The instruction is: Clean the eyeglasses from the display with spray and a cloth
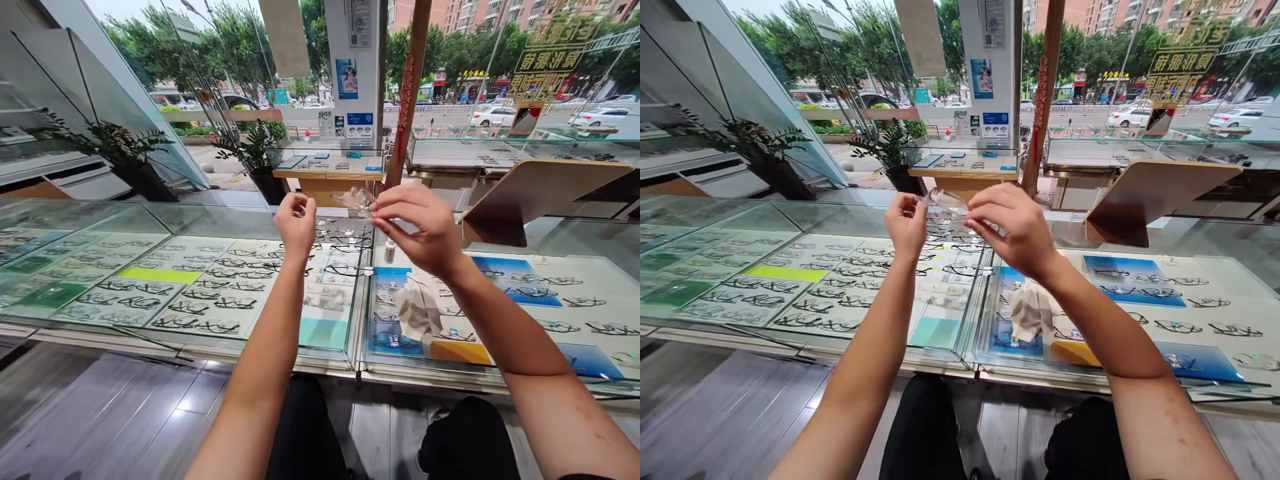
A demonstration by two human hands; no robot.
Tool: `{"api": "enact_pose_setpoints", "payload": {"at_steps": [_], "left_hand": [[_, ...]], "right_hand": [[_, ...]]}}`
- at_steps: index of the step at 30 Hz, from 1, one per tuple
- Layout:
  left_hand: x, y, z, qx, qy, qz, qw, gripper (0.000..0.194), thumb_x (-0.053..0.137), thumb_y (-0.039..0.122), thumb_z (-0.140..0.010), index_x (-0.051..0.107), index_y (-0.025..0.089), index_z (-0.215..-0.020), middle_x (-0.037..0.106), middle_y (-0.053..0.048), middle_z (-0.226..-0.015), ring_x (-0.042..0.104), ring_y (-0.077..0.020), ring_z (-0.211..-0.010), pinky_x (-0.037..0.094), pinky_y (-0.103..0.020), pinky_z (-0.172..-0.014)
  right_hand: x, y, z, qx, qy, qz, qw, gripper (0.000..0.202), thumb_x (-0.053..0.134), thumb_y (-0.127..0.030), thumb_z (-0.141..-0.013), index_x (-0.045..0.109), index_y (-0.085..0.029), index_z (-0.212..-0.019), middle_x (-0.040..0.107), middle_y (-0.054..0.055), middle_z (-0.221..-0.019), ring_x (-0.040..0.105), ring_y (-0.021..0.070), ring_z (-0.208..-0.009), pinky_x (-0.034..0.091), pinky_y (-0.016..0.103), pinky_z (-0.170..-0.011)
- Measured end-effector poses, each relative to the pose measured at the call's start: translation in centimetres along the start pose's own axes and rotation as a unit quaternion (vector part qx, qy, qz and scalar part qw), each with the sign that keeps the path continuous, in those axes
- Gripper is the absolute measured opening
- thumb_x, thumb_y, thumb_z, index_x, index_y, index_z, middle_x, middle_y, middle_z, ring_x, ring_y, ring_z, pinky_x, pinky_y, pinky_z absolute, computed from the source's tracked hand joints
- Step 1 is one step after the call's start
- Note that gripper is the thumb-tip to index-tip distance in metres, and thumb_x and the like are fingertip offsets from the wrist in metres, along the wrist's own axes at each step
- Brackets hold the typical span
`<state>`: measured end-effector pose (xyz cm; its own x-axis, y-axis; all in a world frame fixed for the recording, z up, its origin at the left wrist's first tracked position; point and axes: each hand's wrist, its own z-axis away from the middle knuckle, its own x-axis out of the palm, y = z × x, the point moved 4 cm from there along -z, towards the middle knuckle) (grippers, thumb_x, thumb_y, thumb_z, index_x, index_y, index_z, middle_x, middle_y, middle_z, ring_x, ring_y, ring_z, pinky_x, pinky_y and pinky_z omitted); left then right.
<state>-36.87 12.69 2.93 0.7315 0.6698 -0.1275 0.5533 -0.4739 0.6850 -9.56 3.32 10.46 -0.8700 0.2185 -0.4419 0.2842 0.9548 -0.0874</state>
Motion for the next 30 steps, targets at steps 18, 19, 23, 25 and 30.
{"api": "enact_pose_setpoints", "payload": {"at_steps": [18, 19, 23, 25, 30], "left_hand": [[0.4, -3.2, 1.4, 0.028, -0.089, -0.138, 0.986, 0.016, 0.059, 0.029, -0.099, 0.056, 0.024, -0.084, 0.07, -0.003, -0.088, 0.06, -0.0193, -0.079, 0.045, -0.034, -0.081], [0.5, -3.2, 1.4, 0.029, -0.096, -0.141, 0.985, 0.016, 0.06, 0.028, -0.098, 0.056, 0.024, -0.083, 0.07, -0.003, -0.088, 0.06, -0.0194, -0.08, 0.044, -0.034, -0.08], [1.1, -3.2, 1.6, 0.032, -0.175, -0.149, 0.973, 0.014, 0.063, 0.026, -0.097, 0.062, 0.022, -0.084, 0.074, -0.003, -0.089, 0.062, -0.0208, -0.081, 0.043, -0.035, -0.078], [1.7, -3.3, 1.9, 0.049, -0.247, -0.155, 0.955, 0.011, 0.066, 0.026, -0.097, 0.067, 0.022, -0.086, 0.076, -0.004, -0.093, 0.064, -0.0228, -0.086, 0.044, -0.036, -0.08], [3.0, -3.6, 2.5, 0.086, -0.343, -0.209, 0.912, 0.013, 0.071, 0.032, -0.097, 0.078, 0.023, -0.091, 0.076, -0.007, -0.095, 0.063, -0.0284, -0.096, 0.046, -0.04, -0.085]], "right_hand": [[17.5, 8.2, 6.6, 0.125, -0.476, 0.191, 0.849, 0.018, 0.074, -0.025, -0.101, 0.087, -0.012, -0.104, 0.083, 0.016, -0.111, 0.072, 0.0307, -0.109, 0.044, 0.038, -0.087], [17.6, 8.5, 6.7, 0.125, -0.479, 0.194, 0.847, 0.018, 0.075, -0.025, -0.101, 0.087, -0.012, -0.104, 0.083, 0.017, -0.11, 0.072, 0.031, -0.109, 0.044, 0.038, -0.086], [18.1, 9.2, 6.9, 0.12, -0.49, 0.203, 0.839, 0.016, 0.077, -0.024, -0.098, 0.087, -0.011, -0.102, 0.084, 0.017, -0.108, 0.073, 0.0315, -0.107, 0.045, 0.038, -0.085], [18.3, 9.2, 6.9, 0.117, -0.495, 0.205, 0.836, 0.015, 0.078, -0.024, -0.097, 0.087, -0.012, -0.1, 0.084, 0.017, -0.109, 0.073, 0.0315, -0.108, 0.045, 0.038, -0.085], [18.3, 8.7, 6.6, 0.124, -0.501, 0.208, 0.831, 0.017, 0.07, -0.018, -0.1, 0.086, -0.012, -0.095, 0.084, 0.017, -0.108, 0.072, 0.0313, -0.107, 0.043, 0.038, -0.084]]}}
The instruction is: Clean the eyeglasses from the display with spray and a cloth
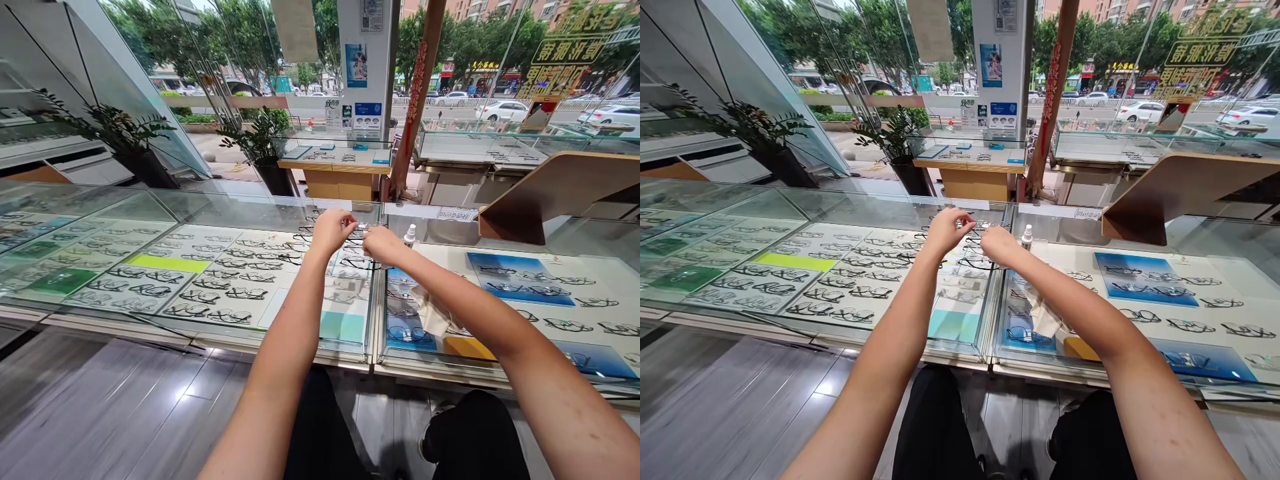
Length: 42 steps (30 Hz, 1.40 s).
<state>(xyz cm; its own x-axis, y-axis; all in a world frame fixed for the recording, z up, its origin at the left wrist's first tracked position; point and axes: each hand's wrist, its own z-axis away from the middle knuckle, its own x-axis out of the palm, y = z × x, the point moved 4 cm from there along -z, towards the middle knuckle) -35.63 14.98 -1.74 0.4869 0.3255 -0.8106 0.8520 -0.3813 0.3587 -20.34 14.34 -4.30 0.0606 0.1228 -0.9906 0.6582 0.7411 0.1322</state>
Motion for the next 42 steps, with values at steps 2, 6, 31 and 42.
{"api": "enact_pose_setpoints", "payload": {"at_steps": [2, 6, 31, 42], "left_hand": [[0.6, 0.2, -0.1, 0.008, -0.024, -0.02, 0.999, 0.015, 0.07, 0.032, -0.098, 0.081, 0.023, -0.095, 0.076, -0.008, -0.097, 0.063, -0.0295, -0.098, 0.046, -0.041, -0.087], [2.1, 0.9, -0.2, 0.029, -0.068, -0.059, 0.995, 0.022, 0.067, 0.033, -0.1, 0.085, 0.022, -0.103, 0.077, -0.01, -0.103, 0.063, -0.0324, -0.105, 0.046, -0.044, -0.093], [5.3, 0.5, -0.9, 0.033, -0.124, -0.095, 0.987, 0.025, 0.062, 0.033, -0.1, 0.085, 0.023, -0.1, 0.075, -0.015, -0.106, 0.06, -0.0354, -0.11, 0.043, -0.049, -0.097], [1.1, 3.9, -0.2, -0.023, 0.024, 0.37, 0.928, 0.03, 0.073, 0.05, -0.091, 0.068, 0.021, -0.086, 0.072, -0.006, -0.098, 0.064, -0.0218, -0.095, 0.051, -0.034, -0.089]], "right_hand": [[-0.8, -0.2, 0.5, 0.007, -0.001, 0.0, 1.0, 0.021, 0.066, -0.018, -0.102, 0.084, -0.012, -0.092, 0.084, 0.017, -0.107, 0.072, 0.031, -0.104, 0.042, 0.038, -0.081], [-4.2, -0.2, 3.7, 0.045, 0.04, -0.059, 0.996, 0.019, 0.063, -0.025, -0.102, 0.077, -0.017, -0.092, 0.082, 0.012, -0.099, 0.069, 0.0261, -0.09, 0.036, 0.036, -0.07], [-2.5, 8.2, 16.6, 0.229, 0.397, -0.24, 0.856, 0.012, 0.055, -0.026, -0.082, 0.044, -0.027, -0.077, 0.056, -0.001, -0.07, 0.048, 0.0197, -0.068, 0.038, 0.037, -0.076], [-2.3, 8.2, 16.5, 0.227, 0.431, -0.224, 0.844, 0.019, 0.057, -0.025, -0.081, 0.042, -0.026, -0.071, 0.052, -0.002, -0.064, 0.047, 0.0178, -0.064, 0.036, 0.037, -0.075]]}}
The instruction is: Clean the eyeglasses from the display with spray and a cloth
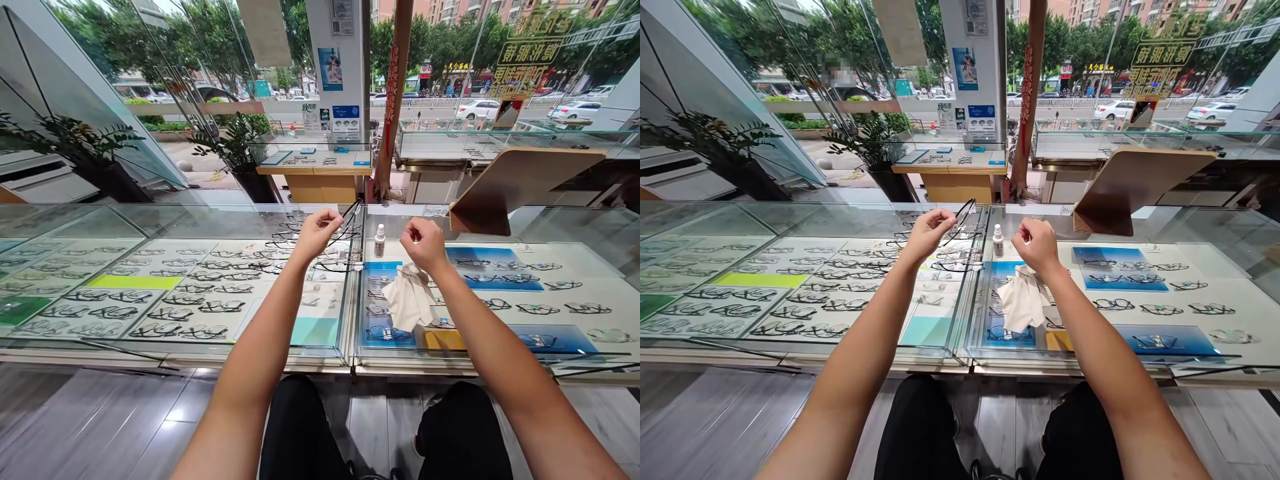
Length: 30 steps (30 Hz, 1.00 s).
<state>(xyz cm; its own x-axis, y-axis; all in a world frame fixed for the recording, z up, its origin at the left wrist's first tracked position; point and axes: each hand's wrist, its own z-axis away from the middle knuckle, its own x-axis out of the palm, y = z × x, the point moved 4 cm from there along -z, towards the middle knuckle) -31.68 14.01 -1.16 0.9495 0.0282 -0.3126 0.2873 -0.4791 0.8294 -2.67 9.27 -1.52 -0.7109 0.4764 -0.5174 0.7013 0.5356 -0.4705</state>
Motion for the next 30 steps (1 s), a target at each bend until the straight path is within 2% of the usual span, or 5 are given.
{"api": "enact_pose_setpoints", "payload": {"at_steps": [6, 9, 14, 24, 30], "left_hand": [[3.6, 1.5, 1.0, -0.036, 0.011, 0.23, 0.972, 0.049, 0.091, 0.064, -0.077, 0.07, 0.021, -0.084, 0.073, -0.003, -0.09, 0.062, -0.0159, -0.082, 0.05, -0.028, -0.078], [5.3, 2.6, 2.1, -0.031, 0.01, 0.261, 0.965, 0.049, 0.092, 0.064, -0.079, 0.069, 0.021, -0.083, 0.074, -0.002, -0.091, 0.062, -0.0151, -0.081, 0.051, -0.028, -0.079], [7.4, 3.7, 3.4, 0.005, -0.007, 0.253, 0.967, 0.049, 0.089, 0.066, -0.084, 0.071, 0.021, -0.086, 0.072, -0.003, -0.092, 0.065, -0.0171, -0.09, 0.053, -0.03, -0.088], [7.6, 4.0, 3.5, 0.042, -0.071, 0.202, 0.976, 0.045, 0.091, 0.06, -0.084, 0.073, 0.022, -0.099, 0.074, -0.008, -0.11, 0.071, -0.0212, -0.104, 0.06, -0.033, -0.089], [7.4, 3.8, 3.6, 0.037, -0.066, 0.165, 0.983, 0.039, 0.088, 0.052, -0.088, 0.072, 0.02, -0.105, 0.075, -0.01, -0.116, 0.07, -0.022, -0.11, 0.062, -0.03, -0.084]], "right_hand": [[0.5, -1.5, 0.6, 0.022, -0.009, -0.135, 0.991, 0.029, 0.067, -0.039, -0.094, 0.058, -0.024, -0.07, 0.058, -0.001, -0.065, 0.049, 0.0165, -0.063, 0.039, 0.035, -0.07], [1.4, -2.9, 1.1, 0.057, -0.062, -0.251, 0.964, 0.027, 0.074, -0.049, -0.095, 0.074, -0.024, -0.085, 0.067, 0.0, -0.072, 0.054, 0.0167, -0.065, 0.04, 0.033, -0.065], [2.1, -4.2, 1.6, 0.087, -0.075, -0.318, 0.941, 0.035, 0.082, -0.058, -0.09, 0.077, -0.024, -0.087, 0.069, 0.001, -0.075, 0.054, 0.0161, -0.066, 0.041, 0.033, -0.064], [1.0, -3.5, 1.0, 0.083, -0.019, -0.315, 0.945, 0.032, 0.077, -0.054, -0.093, 0.075, -0.023, -0.084, 0.066, 0.0, -0.073, 0.051, 0.0151, -0.065, 0.04, 0.031, -0.061], [0.2, -2.8, 1.4, 0.098, 0.079, -0.192, 0.973, 0.023, 0.069, -0.043, -0.099, 0.075, -0.023, -0.089, 0.064, -0.003, -0.063, 0.056, 0.0151, -0.058, 0.042, 0.032, -0.061]]}}
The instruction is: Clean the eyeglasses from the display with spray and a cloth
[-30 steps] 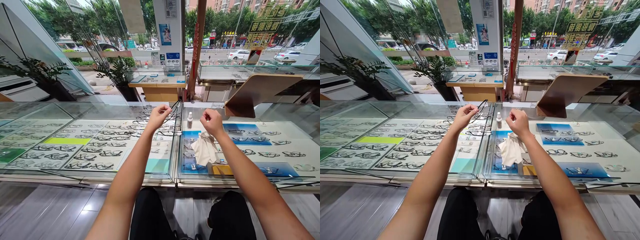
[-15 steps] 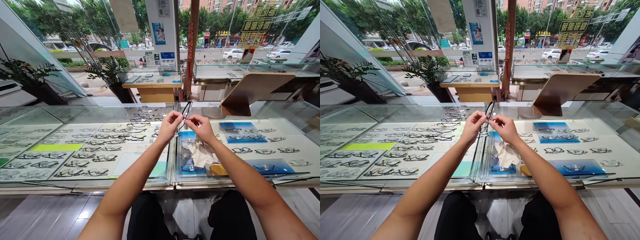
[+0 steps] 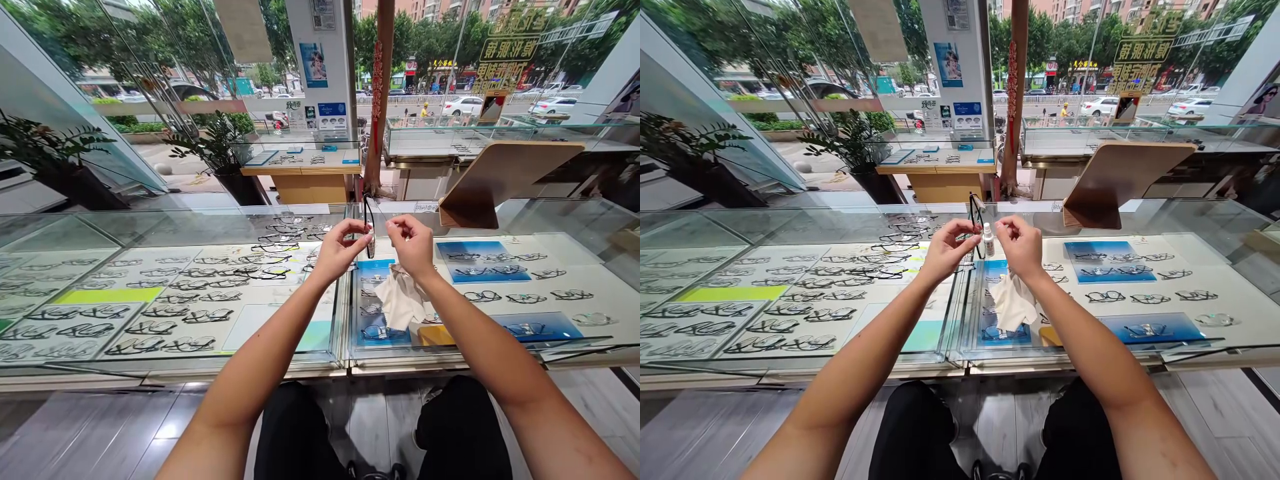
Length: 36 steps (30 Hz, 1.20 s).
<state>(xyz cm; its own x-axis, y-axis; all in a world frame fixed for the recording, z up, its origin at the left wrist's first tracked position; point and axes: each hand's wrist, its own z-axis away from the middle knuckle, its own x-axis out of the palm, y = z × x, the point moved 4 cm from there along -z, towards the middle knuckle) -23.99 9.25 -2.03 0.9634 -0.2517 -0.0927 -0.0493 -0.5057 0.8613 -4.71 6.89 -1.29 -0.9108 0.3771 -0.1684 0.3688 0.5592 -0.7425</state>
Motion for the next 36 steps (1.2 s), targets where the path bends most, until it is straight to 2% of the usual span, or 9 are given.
{"api": "enact_pose_setpoints", "payload": {"at_steps": [4, 8, 10, 14, 18, 22, 29, 33, 36], "left_hand": [[-0.1, -0.3, 0.0, 0.001, 0.004, -0.028, 1.0, 0.036, 0.084, 0.05, -0.091, 0.071, 0.02, -0.106, 0.074, -0.012, -0.117, 0.069, -0.0246, -0.113, 0.063, -0.03, -0.079], [0.1, -0.3, 0.1, 0.002, -0.01, -0.084, 0.996, 0.03, 0.078, 0.047, -0.094, 0.072, 0.02, -0.107, 0.075, -0.011, -0.115, 0.07, -0.0248, -0.111, 0.062, -0.027, -0.071], [0.2, -0.2, 0.3, 0.009, -0.023, -0.121, 0.992, 0.028, 0.077, 0.045, -0.095, 0.073, 0.021, -0.108, 0.075, -0.01, -0.113, 0.071, -0.0241, -0.109, 0.062, -0.026, -0.069], [0.5, -0.2, 0.5, 0.016, -0.036, -0.137, 0.99, 0.028, 0.075, 0.046, -0.097, 0.073, 0.021, -0.11, 0.075, -0.01, -0.114, 0.072, -0.0233, -0.107, 0.062, -0.026, -0.071], [0.5, -0.1, 0.5, 0.014, -0.03, -0.123, 0.992, 0.029, 0.075, 0.048, -0.096, 0.072, 0.021, -0.108, 0.074, -0.01, -0.114, 0.071, -0.0242, -0.108, 0.062, -0.026, -0.071], [0.7, -0.1, 0.4, 0.014, -0.031, -0.106, 0.994, 0.029, 0.076, 0.048, -0.097, 0.072, 0.021, -0.105, 0.073, -0.01, -0.112, 0.07, -0.0248, -0.108, 0.061, -0.026, -0.069], [0.9, -0.3, 0.5, 0.011, -0.033, -0.105, 0.994, 0.029, 0.077, 0.047, -0.096, 0.07, 0.021, -0.106, 0.071, -0.01, -0.113, 0.069, -0.0246, -0.108, 0.06, -0.026, -0.069], [0.7, -0.1, 0.5, 0.017, -0.021, -0.094, 0.995, 0.03, 0.076, 0.049, -0.097, 0.069, 0.021, -0.107, 0.071, -0.011, -0.114, 0.068, -0.0245, -0.109, 0.062, -0.028, -0.072], [0.5, 0.0, 0.4, 0.018, -0.009, -0.094, 0.995, 0.031, 0.076, 0.049, -0.097, 0.069, 0.021, -0.106, 0.071, -0.011, -0.115, 0.068, -0.0242, -0.11, 0.062, -0.028, -0.073]], "right_hand": [[-1.0, 0.0, -0.3, -0.034, 0.057, 0.073, 0.995, 0.024, 0.065, -0.044, -0.104, 0.075, -0.024, -0.095, 0.079, 0.002, -0.077, 0.073, 0.0202, -0.068, 0.054, 0.036, -0.072], [-2.4, 0.9, -1.5, -0.052, 0.11, 0.11, 0.986, 0.022, 0.061, -0.045, -0.106, 0.072, -0.026, -0.11, 0.085, 0.007, -0.104, 0.078, 0.0245, -0.088, 0.058, 0.042, -0.086], [-2.7, 1.5, -1.9, -0.057, 0.121, 0.119, 0.984, 0.031, 0.067, -0.047, -0.101, 0.064, -0.026, -0.123, 0.081, 0.009, -0.118, 0.076, 0.0262, -0.099, 0.058, 0.046, -0.092], [-1.7, 2.0, -1.5, -0.086, 0.09, 0.154, 0.98, 0.067, 0.082, -0.061, -0.086, 0.051, -0.026, -0.133, 0.068, 0.016, -0.14, 0.066, 0.0349, -0.128, 0.055, 0.055, -0.105], [-0.6, 1.3, -0.7, -0.111, 0.045, 0.179, 0.977, 0.068, 0.083, -0.058, -0.087, 0.051, -0.025, -0.137, 0.057, 0.022, -0.153, 0.053, 0.04, -0.146, 0.045, 0.061, -0.12], [-0.6, 0.8, -0.7, -0.101, 0.025, 0.195, 0.975, 0.057, 0.081, -0.046, -0.089, 0.059, -0.026, -0.137, 0.052, 0.021, -0.159, 0.049, 0.0416, -0.15, 0.038, 0.064, -0.126], [-0.4, 0.9, -0.7, -0.119, 0.0, 0.233, 0.965, 0.062, 0.072, -0.03, -0.091, 0.06, -0.032, -0.152, 0.048, 0.015, -0.166, 0.051, 0.0402, -0.147, 0.046, 0.063, -0.122], [-0.4, 0.9, -0.8, -0.124, -0.001, 0.218, 0.968, 0.058, 0.067, -0.024, -0.091, 0.061, -0.025, -0.149, 0.052, 0.018, -0.162, 0.051, 0.039, -0.148, 0.043, 0.061, -0.125], [-0.5, 1.0, -0.9, -0.12, 0.001, 0.207, 0.971, 0.052, 0.065, -0.017, -0.086, 0.061, -0.021, -0.138, 0.058, 0.02, -0.154, 0.052, 0.0381, -0.147, 0.043, 0.061, -0.124]]}}
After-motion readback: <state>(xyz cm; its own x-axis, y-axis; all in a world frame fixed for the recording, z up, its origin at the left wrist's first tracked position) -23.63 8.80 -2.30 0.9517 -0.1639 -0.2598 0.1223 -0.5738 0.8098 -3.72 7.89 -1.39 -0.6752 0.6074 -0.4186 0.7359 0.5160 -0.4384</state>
